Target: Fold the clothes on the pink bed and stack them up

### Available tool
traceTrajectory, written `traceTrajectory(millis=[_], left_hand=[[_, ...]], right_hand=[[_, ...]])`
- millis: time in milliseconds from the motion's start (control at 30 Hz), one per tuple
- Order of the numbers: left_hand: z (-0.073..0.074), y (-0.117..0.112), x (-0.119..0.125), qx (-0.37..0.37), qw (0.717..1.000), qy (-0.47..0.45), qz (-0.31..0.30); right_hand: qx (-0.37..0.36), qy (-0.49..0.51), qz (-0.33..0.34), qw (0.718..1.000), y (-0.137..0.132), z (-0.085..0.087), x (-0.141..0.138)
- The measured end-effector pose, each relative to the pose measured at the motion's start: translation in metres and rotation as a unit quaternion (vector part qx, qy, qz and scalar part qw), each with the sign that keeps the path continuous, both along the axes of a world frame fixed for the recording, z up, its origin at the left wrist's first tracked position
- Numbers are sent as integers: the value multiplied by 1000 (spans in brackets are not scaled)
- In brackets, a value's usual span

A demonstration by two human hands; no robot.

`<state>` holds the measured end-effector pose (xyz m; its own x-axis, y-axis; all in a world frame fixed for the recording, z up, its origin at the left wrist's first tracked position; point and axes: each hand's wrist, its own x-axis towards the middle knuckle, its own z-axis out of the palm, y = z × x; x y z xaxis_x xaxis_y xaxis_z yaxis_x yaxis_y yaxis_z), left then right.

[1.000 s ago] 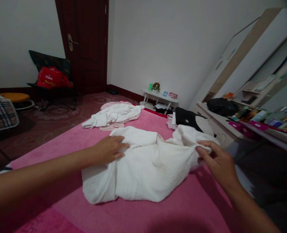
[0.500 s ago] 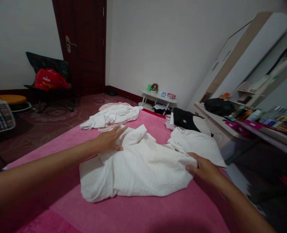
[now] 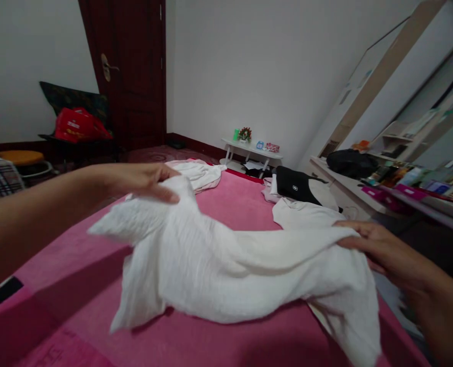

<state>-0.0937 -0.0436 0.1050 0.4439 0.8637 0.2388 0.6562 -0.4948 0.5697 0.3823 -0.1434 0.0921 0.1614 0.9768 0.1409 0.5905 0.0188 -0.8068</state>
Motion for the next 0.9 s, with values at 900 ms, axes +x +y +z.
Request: traceTrajectory(millis=[900], left_hand=[[-148, 9, 38, 151, 974, 131, -105]], right_hand=[[116, -285, 152, 939, 48, -145, -62]])
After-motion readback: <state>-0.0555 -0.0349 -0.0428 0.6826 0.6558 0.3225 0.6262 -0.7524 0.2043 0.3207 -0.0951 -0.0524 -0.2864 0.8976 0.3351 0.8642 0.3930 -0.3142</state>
